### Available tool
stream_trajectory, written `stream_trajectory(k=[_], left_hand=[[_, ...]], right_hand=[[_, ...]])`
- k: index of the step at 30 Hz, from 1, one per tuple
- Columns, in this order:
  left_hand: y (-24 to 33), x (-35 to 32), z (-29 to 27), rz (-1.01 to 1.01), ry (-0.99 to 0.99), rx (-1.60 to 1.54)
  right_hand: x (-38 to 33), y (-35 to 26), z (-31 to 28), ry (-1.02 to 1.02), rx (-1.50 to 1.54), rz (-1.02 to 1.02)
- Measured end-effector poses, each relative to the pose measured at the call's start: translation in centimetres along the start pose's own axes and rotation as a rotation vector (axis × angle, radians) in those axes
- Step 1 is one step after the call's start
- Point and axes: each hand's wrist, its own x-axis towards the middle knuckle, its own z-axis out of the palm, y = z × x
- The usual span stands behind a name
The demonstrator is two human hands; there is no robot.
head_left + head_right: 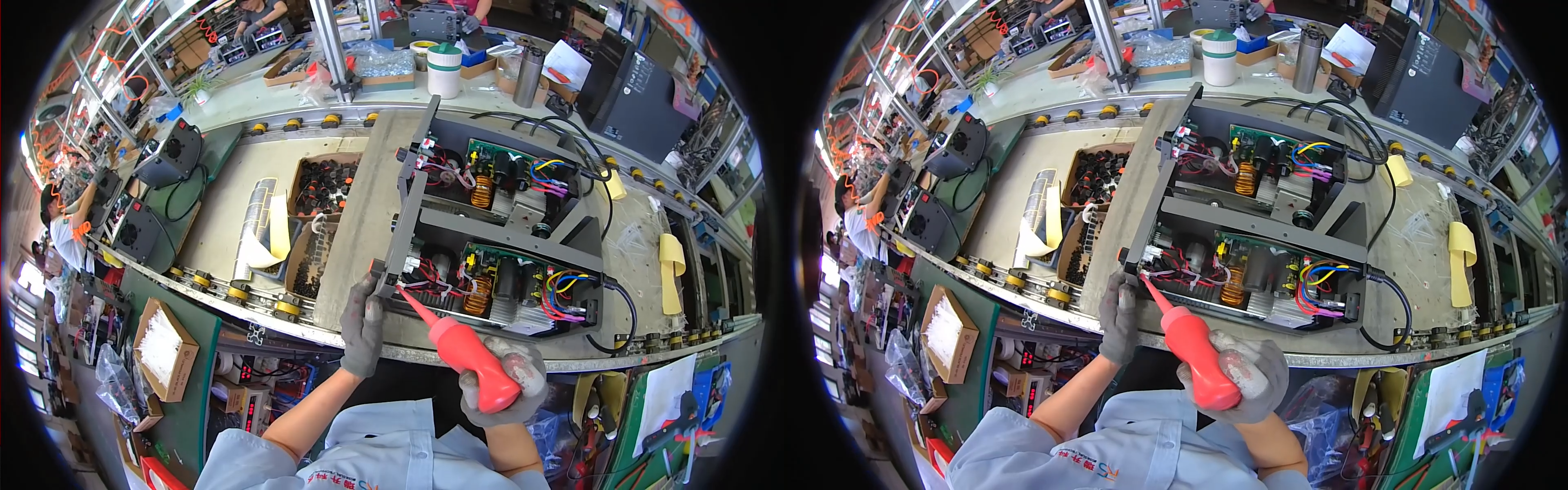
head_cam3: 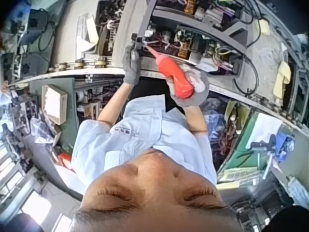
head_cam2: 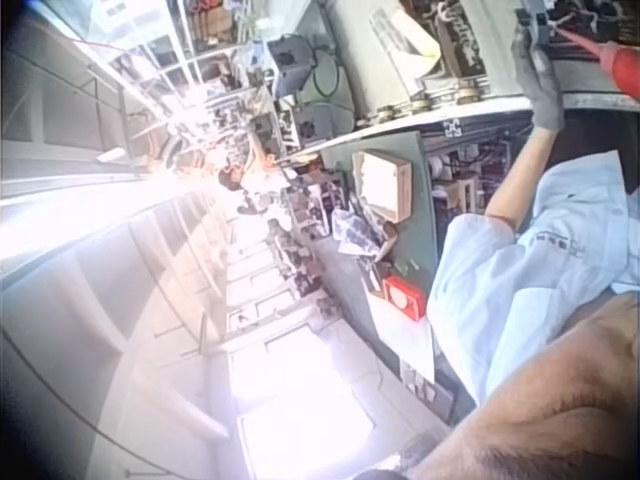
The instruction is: Assembling and securing internal components of electronic chassis using glue, connectors, and a power screwdriver.
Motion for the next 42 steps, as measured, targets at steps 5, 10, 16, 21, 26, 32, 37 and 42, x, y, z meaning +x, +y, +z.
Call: stream_trajectory(k=[5, 10, 16, 21, 26, 32, 37, 42], left_hand=[[1.1, 0.3, 0.0, -0.009, -0.022, -0.001], [0.0, 0.2, -0.1, 0.006, -0.01, -0.049], [0.0, 0.1, 0.0, -0.03, -0.015, -0.086], [-0.2, 0.1, 0.1, -0.013, -0.005, -0.077], [0.2, 0.1, 0.1, -0.032, -0.022, -0.088], [0.5, 0.2, -0.4, -0.012, 0.016, 0.004], [0.2, 0.1, 0.0, 0.004, 0.007, 0.011], [0.3, 0.0, 0.1, -0.073, -0.013, -0.102]], right_hand=[[-0.7, 0.1, -0.7, 0.097, -0.051, -0.027], [-0.5, -0.4, 0.4, -0.011, -0.049, -0.053], [-0.4, 0.1, 1.5, -0.03, -0.06, -0.06], [-0.8, 0.4, 1.7, -0.011, -0.086, -0.115], [-1.0, 0.6, 1.6, 0.007, -0.08, -0.101], [0.0, 0.2, -0.1, 0.076, -0.012, -0.067], [1.6, 0.3, -0.4, 0.053, -0.09, -0.001], [1.7, 0.0, -1.2, -0.056, 0.01, -0.033]])
